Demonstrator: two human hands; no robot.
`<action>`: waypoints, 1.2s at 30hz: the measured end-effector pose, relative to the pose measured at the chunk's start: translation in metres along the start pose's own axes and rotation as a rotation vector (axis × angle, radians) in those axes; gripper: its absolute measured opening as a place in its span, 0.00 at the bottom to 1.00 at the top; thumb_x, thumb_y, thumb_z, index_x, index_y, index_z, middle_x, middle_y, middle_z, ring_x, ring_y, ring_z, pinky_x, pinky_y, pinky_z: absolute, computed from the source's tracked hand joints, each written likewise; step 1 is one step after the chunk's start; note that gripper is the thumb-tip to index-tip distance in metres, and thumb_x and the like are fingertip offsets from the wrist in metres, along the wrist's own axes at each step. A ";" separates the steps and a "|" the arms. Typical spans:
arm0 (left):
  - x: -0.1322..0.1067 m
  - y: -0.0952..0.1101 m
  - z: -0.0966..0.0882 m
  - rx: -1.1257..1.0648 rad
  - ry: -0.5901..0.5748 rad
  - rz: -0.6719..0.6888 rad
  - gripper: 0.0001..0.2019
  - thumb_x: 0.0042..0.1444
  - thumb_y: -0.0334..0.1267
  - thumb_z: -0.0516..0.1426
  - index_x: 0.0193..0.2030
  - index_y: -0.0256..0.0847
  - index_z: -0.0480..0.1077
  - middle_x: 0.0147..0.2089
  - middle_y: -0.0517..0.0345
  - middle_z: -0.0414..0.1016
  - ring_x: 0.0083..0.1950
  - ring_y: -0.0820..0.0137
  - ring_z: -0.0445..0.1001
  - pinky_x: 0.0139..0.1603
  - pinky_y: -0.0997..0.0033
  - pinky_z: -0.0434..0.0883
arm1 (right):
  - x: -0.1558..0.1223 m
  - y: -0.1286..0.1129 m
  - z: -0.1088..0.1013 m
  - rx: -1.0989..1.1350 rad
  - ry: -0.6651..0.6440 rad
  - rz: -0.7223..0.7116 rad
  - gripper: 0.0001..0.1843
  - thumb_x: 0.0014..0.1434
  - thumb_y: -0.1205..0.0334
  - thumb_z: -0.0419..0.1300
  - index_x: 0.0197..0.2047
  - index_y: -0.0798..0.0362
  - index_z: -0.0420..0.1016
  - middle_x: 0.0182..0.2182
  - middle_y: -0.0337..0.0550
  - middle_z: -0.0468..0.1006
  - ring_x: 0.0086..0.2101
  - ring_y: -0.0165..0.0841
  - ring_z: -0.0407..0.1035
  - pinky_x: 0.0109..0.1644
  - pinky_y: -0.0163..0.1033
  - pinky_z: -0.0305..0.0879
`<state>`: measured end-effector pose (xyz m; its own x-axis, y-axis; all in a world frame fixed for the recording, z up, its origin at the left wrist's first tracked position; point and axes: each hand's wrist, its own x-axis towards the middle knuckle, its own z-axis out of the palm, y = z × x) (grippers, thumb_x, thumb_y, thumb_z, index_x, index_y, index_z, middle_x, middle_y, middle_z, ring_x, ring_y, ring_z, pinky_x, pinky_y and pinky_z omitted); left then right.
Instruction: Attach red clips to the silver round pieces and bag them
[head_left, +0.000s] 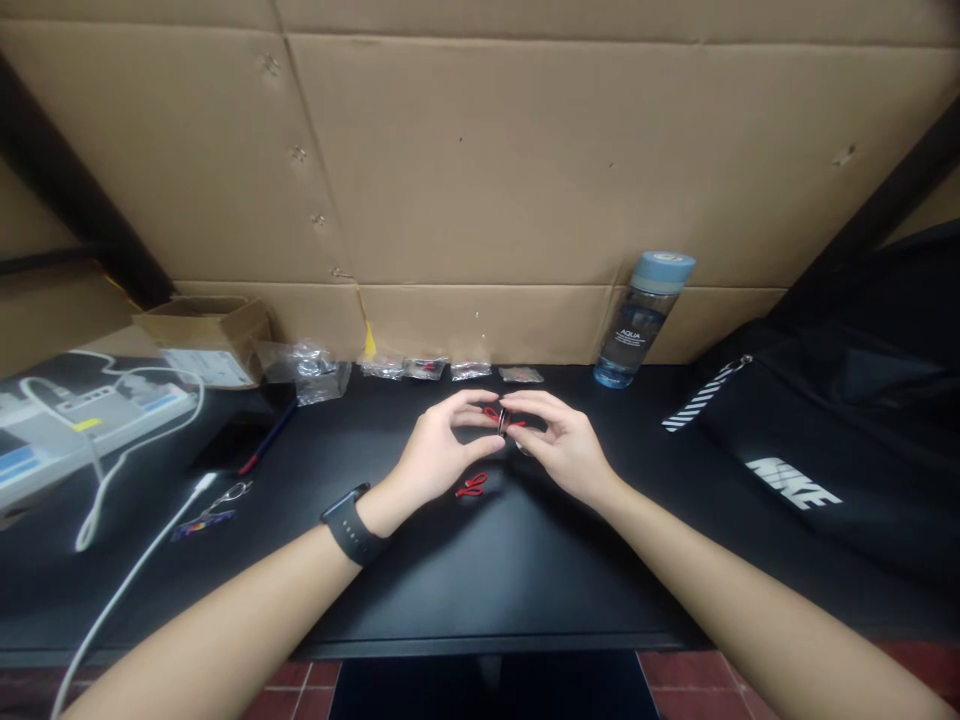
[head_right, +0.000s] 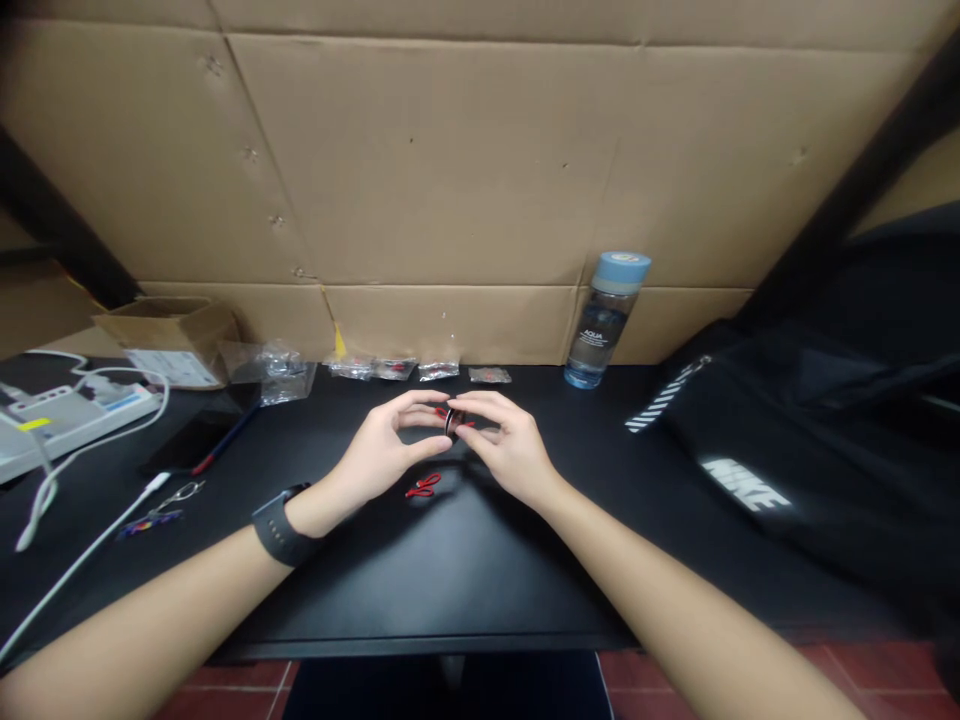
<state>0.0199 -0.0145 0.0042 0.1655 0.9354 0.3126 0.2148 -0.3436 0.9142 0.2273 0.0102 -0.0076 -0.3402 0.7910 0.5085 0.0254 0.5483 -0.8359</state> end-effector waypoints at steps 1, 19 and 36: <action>0.000 0.000 -0.001 0.033 -0.001 0.014 0.25 0.52 0.33 0.71 0.57 0.44 0.74 0.48 0.53 0.85 0.53 0.59 0.84 0.61 0.57 0.76 | 0.000 -0.001 0.001 -0.007 -0.002 0.003 0.15 0.64 0.60 0.68 0.54 0.42 0.83 0.56 0.48 0.77 0.56 0.41 0.74 0.51 0.43 0.82; 0.000 -0.004 -0.003 0.048 -0.028 -0.009 0.28 0.49 0.37 0.73 0.56 0.45 0.70 0.49 0.53 0.83 0.53 0.60 0.82 0.60 0.56 0.75 | -0.001 0.002 -0.004 -0.051 -0.137 -0.045 0.26 0.56 0.66 0.71 0.58 0.42 0.81 0.57 0.46 0.73 0.55 0.41 0.76 0.58 0.48 0.81; 0.025 -0.032 -0.203 1.311 0.247 -0.215 0.24 0.55 0.38 0.61 0.60 0.47 0.74 0.61 0.47 0.79 0.64 0.42 0.71 0.59 0.44 0.66 | -0.002 -0.001 -0.014 -0.168 -0.122 -0.071 0.25 0.58 0.67 0.68 0.58 0.42 0.80 0.57 0.46 0.74 0.52 0.39 0.77 0.55 0.47 0.82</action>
<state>-0.1786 0.0367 0.0350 -0.1341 0.9233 0.3600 0.9905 0.1138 0.0772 0.2413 0.0126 -0.0049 -0.4580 0.7155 0.5275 0.1502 0.6471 -0.7474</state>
